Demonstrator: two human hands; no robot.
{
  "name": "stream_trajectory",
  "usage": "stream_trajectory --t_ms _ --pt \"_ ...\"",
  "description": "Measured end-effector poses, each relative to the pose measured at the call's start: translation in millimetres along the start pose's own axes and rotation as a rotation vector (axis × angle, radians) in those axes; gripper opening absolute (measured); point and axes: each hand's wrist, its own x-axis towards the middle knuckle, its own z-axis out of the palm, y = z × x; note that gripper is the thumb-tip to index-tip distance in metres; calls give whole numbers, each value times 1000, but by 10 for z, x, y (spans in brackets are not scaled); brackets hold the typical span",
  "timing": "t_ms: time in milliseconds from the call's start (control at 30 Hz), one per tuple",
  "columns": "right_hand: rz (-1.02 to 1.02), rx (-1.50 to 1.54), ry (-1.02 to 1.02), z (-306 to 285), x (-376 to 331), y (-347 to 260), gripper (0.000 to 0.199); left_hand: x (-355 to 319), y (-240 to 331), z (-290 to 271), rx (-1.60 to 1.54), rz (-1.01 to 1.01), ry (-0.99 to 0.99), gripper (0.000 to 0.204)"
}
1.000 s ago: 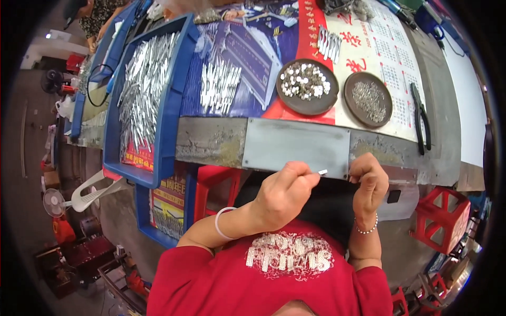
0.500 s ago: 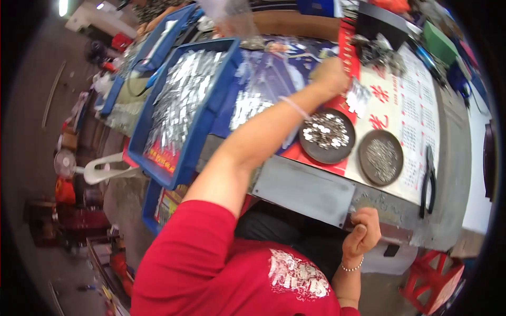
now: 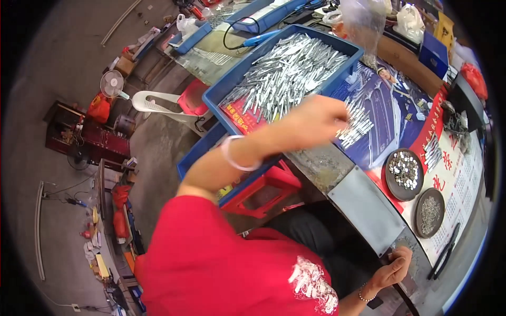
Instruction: Assembling small circular components onto thin metal strips by hand.
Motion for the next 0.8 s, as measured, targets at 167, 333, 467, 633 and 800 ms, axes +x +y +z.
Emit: stream_trajectory --t_ms 167,333,467,633,800 --pt "69 -15 9 36 -14 -28 44 -711 -1433 -1060 334 -406 204 19" --pt "84 -78 41 31 -67 -109 41 -776 -2174 -1103 502 -650 -12 24" --pt "125 66 -170 365 -44 -733 7 -633 -2276 -980 363 -632 -139 30" --pt "-189 648 -863 904 623 -1415 23 -867 -2531 -1169 637 -590 -88 27" --pt "-445 632 -874 981 791 -1969 14 -773 -2626 -1178 780 -391 34 24"
